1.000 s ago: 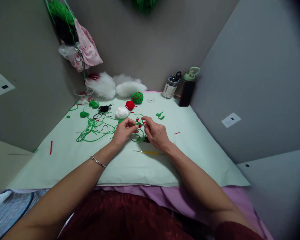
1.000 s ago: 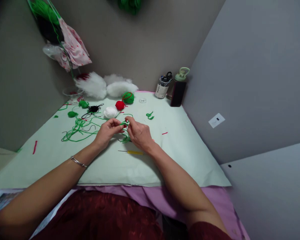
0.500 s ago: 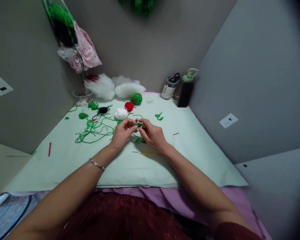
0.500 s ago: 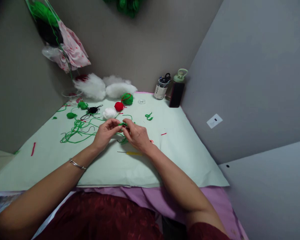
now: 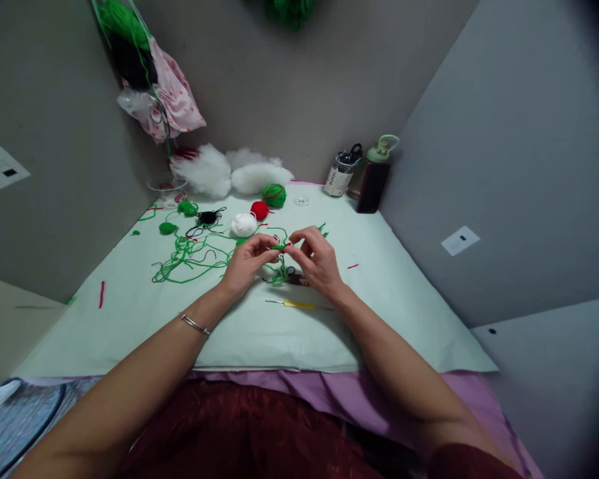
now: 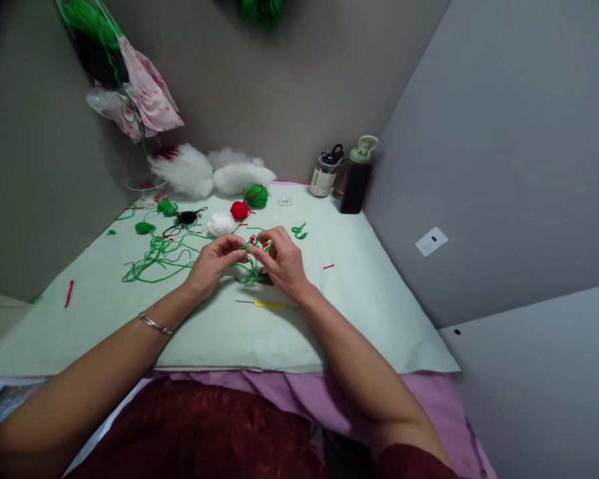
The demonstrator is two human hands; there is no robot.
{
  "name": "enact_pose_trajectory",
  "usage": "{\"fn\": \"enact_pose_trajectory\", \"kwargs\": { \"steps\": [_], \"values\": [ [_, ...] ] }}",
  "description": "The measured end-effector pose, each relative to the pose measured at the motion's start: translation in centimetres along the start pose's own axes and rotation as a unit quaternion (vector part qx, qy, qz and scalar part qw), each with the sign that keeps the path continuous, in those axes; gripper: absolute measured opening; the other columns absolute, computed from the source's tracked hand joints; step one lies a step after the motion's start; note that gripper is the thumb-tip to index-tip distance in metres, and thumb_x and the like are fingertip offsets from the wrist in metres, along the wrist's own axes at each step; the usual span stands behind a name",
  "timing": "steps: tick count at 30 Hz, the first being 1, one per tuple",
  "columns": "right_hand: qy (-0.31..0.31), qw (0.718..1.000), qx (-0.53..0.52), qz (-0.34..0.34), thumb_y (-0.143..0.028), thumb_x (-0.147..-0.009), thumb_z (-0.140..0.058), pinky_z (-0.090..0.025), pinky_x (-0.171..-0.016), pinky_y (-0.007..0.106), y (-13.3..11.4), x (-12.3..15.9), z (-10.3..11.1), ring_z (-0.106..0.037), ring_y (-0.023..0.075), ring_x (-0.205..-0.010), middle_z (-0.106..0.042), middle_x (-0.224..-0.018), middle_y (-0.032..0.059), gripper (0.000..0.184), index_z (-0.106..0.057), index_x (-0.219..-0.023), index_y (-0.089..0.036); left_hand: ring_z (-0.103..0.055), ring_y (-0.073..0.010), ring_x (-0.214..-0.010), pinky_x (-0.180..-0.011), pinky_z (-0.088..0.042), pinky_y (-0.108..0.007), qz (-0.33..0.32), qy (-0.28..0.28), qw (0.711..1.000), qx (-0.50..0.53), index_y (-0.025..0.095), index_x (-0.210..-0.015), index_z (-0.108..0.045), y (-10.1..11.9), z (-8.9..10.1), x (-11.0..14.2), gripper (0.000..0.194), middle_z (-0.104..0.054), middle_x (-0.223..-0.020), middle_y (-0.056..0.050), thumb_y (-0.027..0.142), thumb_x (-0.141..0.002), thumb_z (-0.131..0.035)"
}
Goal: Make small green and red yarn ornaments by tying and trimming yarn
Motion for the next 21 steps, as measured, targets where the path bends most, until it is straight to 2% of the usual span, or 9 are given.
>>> {"fn": "enact_pose_trajectory", "kwargs": {
  "steps": [2,4,8,11,13,17,19,21],
  "values": [
    [0.014,0.999,-0.033,-0.031,-0.041,-0.093,-0.061,-0.041,-0.064,0.027,0.6,-0.3,0.7,-0.046,0.0103,-0.063,-0.061,-0.089,0.0030,0.023,-0.067,-0.088,-0.020,-0.062,-0.0138,-0.077,-0.077,-0.053,-0.028,0.000,-0.005,1.000,-0.006,0.019,-0.087,-0.068,0.1,-0.1,0.0,0.022,-0.067,-0.088,-0.001,0.031,-0.072,-0.079],
    [-0.018,0.989,-0.102,-0.102,-0.043,-0.091,-0.062,-0.038,-0.058,0.027,1.9,-0.5,0.4,-0.044,0.0102,-0.060,-0.059,-0.079,0.0013,0.026,-0.070,-0.085,-0.019,-0.062,-0.0143,-0.079,-0.078,-0.051,-0.029,0.002,-0.015,1.000,-0.020,0.019,-0.085,-0.070,0.1,-0.2,0.0,0.020,-0.067,-0.088,-0.002,0.030,-0.072,-0.079],
    [-0.136,0.922,-0.248,-0.263,-0.045,-0.077,-0.073,-0.028,-0.050,0.024,4.2,0.4,-1.9,-0.037,0.0078,-0.051,-0.048,-0.057,-0.0054,0.030,-0.069,-0.079,-0.016,-0.061,-0.0152,-0.080,-0.080,-0.049,-0.029,0.005,-0.039,0.998,-0.039,0.020,-0.087,-0.073,-0.3,-0.5,0.0,0.017,-0.068,-0.087,-0.002,0.029,-0.073,-0.078],
    [-0.156,0.881,-0.312,-0.321,-0.041,-0.069,-0.078,-0.027,-0.049,0.022,4.6,0.9,-2.8,-0.036,0.0064,-0.050,-0.048,-0.055,-0.0067,0.028,-0.066,-0.074,-0.016,-0.060,-0.0153,-0.079,-0.078,-0.048,-0.030,0.005,-0.048,0.997,-0.053,0.021,-0.086,-0.072,-0.5,-0.5,0.0,0.016,-0.068,-0.086,-0.001,0.030,-0.074,-0.078],
    [-0.129,0.871,-0.336,-0.334,-0.035,-0.068,-0.077,-0.028,-0.048,0.021,4.9,0.9,-2.7,-0.037,0.0055,-0.050,-0.052,-0.059,-0.0059,0.023,-0.064,-0.072,-0.016,-0.060,-0.0153,-0.078,-0.078,-0.048,-0.030,0.009,-0.058,0.997,-0.058,0.021,-0.086,-0.072,-0.6,-0.6,0.0,0.016,-0.067,-0.085,-0.001,0.031,-0.075,-0.078],
    [0.004,0.869,-0.371,-0.328,-0.027,-0.067,-0.071,-0.030,-0.046,0.018,6.4,0.1,-0.6,-0.044,0.0053,-0.053,-0.062,-0.071,-0.0028,0.014,-0.061,-0.071,-0.017,-0.061,-0.0165,-0.081,-0.080,-0.049,-0.032,0.015,-0.074,0.996,-0.051,0.022,-0.086,-0.071,-0.5,-1.0,0.1,0.016,-0.067,-0.088,-0.002,0.032,-0.075,-0.077],
    [0.070,0.844,-0.405,-0.345,-0.026,-0.066,-0.071,-0.038,-0.048,0.017,7.7,-0.1,0.8,-0.055,0.0078,-0.063,-0.066,-0.079,-0.0007,0.015,-0.060,-0.073,-0.018,-0.061,-0.0178,-0.086,-0.083,-0.050,-0.033,0.019,-0.079,0.996,-0.040,0.023,-0.086,-0.071,-0.5,-1.1,0.2,0.015,-0.068,-0.092,-0.003,0.032,-0.076,-0.076],
    [0.113,0.807,-0.445,-0.371,-0.025,-0.064,-0.071,-0.047,-0.056,0.018,8.9,-0.2,2.0,-0.063,0.0105,-0.074,-0.068,-0.083,0.0008,0.016,-0.057,-0.072,-0.019,-0.062,-0.0179,-0.088,-0.084,-0.050,-0.032,0.027,-0.092,0.995,-0.028,0.023,-0.086,-0.070,-0.6,-1.3,0.3,0.013,-0.068,-0.093,-0.004,0.031,-0.077,-0.075]
  ]
}}
Point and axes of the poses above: each hand's wrist, its own x-axis away from the middle knuckle, its own z-axis out of the back of the hand, y = z × x, the point moved 8 cm from there along -x, towards the middle knuckle
